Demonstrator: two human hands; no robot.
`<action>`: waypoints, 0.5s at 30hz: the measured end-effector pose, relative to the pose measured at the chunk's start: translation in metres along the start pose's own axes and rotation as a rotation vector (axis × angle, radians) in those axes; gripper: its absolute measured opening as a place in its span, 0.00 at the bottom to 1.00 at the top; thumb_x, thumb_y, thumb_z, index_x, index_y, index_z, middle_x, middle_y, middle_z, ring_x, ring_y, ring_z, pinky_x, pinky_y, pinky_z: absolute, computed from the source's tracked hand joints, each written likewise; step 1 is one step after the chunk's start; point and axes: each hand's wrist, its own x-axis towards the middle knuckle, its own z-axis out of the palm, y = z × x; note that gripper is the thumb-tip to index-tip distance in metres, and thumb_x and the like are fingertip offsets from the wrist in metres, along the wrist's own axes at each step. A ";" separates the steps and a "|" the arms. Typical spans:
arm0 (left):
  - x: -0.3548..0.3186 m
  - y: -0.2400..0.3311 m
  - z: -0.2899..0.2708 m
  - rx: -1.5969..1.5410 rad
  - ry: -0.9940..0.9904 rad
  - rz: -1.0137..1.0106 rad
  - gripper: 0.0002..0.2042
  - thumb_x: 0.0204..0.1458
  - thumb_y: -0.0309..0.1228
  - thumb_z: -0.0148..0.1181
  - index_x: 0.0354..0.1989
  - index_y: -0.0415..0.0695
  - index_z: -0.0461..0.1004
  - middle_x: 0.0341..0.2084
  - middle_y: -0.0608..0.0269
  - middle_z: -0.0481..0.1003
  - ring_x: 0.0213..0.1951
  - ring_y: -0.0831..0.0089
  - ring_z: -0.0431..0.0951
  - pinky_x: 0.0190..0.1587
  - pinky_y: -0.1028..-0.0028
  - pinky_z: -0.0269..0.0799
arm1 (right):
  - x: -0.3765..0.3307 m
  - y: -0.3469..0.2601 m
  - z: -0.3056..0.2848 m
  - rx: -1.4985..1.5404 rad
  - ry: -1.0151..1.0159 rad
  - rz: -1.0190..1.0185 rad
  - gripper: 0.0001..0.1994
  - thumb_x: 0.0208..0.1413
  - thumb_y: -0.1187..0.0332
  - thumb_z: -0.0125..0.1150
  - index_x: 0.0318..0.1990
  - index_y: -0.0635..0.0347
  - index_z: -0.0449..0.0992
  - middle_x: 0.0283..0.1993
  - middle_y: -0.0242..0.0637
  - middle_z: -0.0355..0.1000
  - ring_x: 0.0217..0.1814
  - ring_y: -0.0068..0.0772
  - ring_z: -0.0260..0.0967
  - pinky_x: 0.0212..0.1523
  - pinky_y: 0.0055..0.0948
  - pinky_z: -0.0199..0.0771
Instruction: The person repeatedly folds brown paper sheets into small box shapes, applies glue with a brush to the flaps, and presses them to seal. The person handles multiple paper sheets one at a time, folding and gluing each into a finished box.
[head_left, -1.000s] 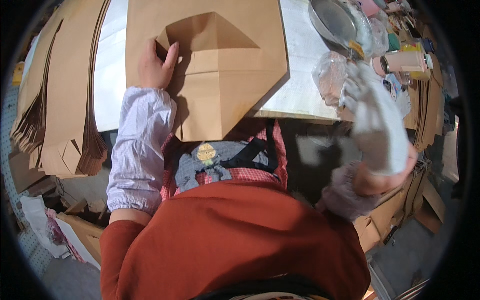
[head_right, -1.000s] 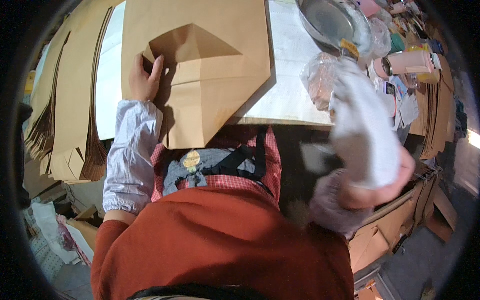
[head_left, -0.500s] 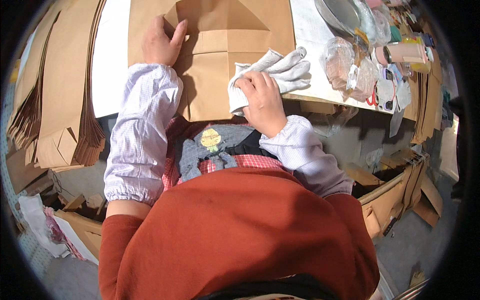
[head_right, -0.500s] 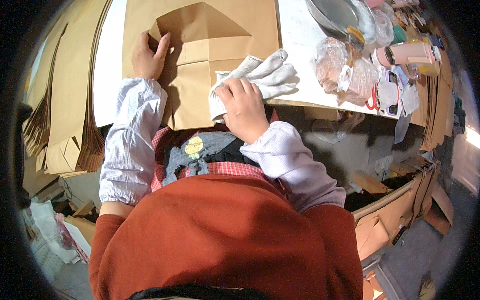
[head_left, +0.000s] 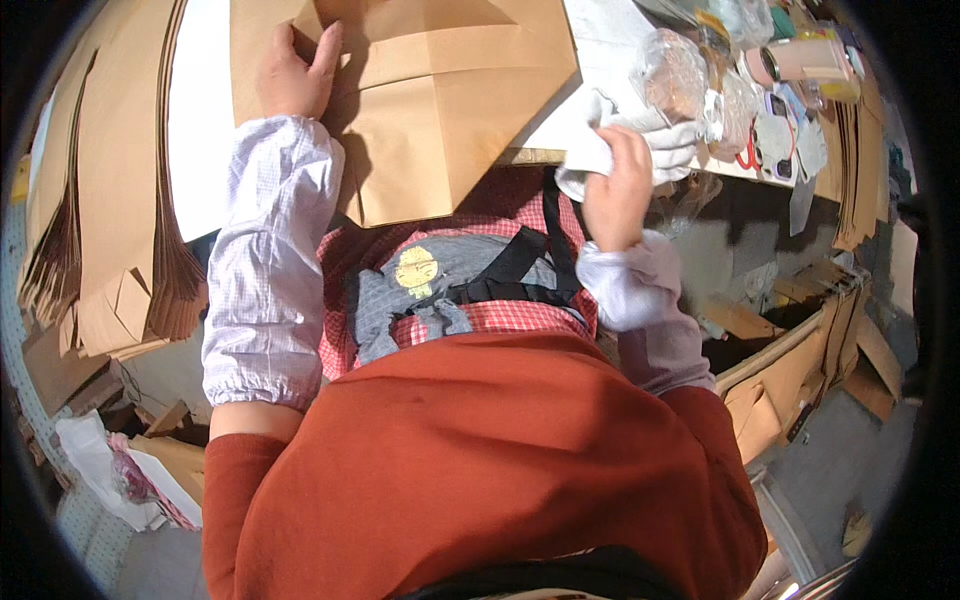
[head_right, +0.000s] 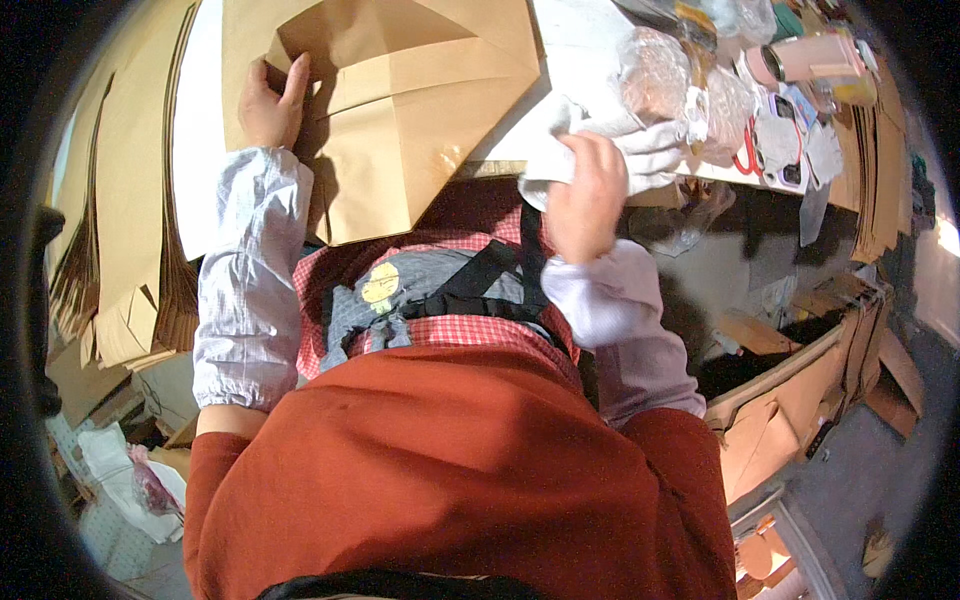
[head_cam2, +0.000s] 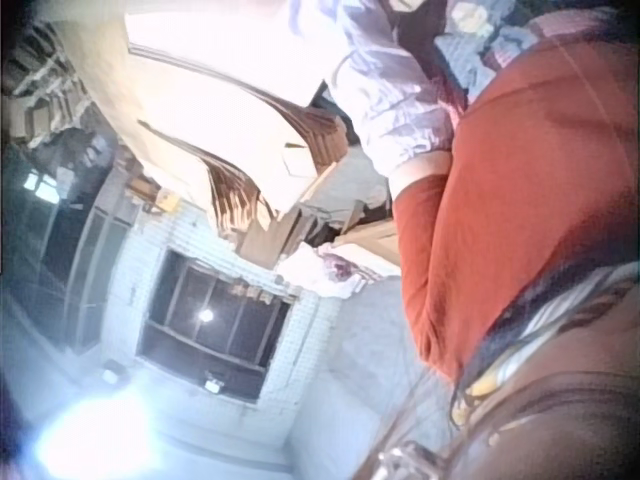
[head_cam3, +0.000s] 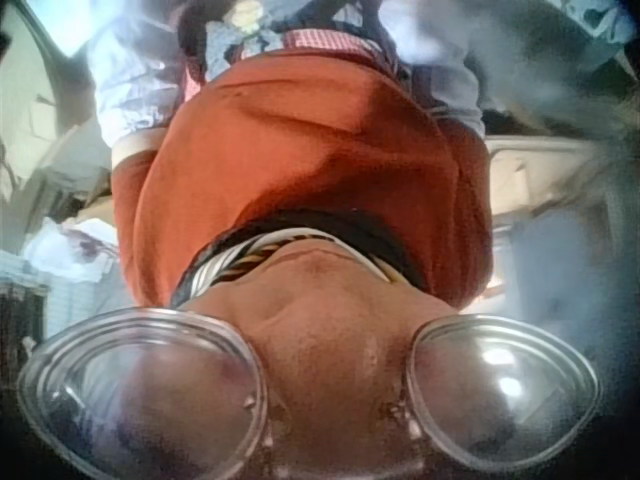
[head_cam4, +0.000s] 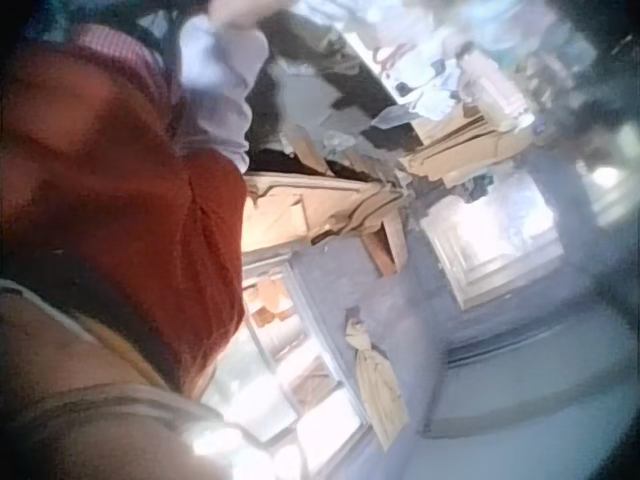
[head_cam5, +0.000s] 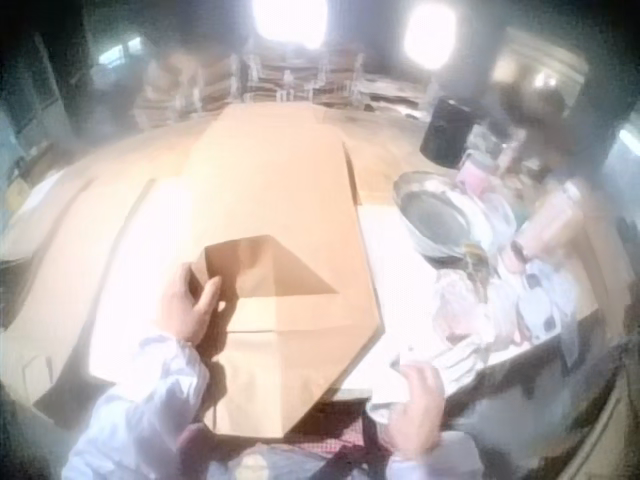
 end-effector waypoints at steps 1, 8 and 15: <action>0.002 0.000 -0.001 -0.017 0.000 -0.004 0.24 0.51 0.52 0.64 0.35 0.39 0.72 0.24 0.55 0.77 0.28 0.57 0.77 0.33 0.62 0.72 | 0.002 -0.005 0.004 -0.017 -0.022 -0.044 0.16 0.40 0.79 0.58 0.41 0.63 0.75 0.45 0.47 0.71 0.49 0.50 0.67 0.51 0.45 0.66; 0.016 -0.007 -0.003 0.053 -0.081 -0.033 0.27 0.51 0.56 0.61 0.33 0.38 0.72 0.26 0.51 0.77 0.31 0.54 0.77 0.37 0.61 0.72 | -0.028 -0.032 0.035 0.096 -0.154 -0.316 0.14 0.43 0.73 0.63 0.41 0.60 0.77 0.48 0.38 0.72 0.53 0.43 0.67 0.52 0.41 0.66; 0.017 -0.022 0.002 0.098 -0.048 -0.005 0.29 0.51 0.56 0.64 0.32 0.35 0.72 0.24 0.51 0.76 0.28 0.59 0.75 0.34 0.64 0.70 | -0.044 0.000 0.035 0.267 -0.660 -0.332 0.12 0.46 0.78 0.57 0.38 0.56 0.80 0.40 0.36 0.77 0.44 0.41 0.74 0.46 0.37 0.72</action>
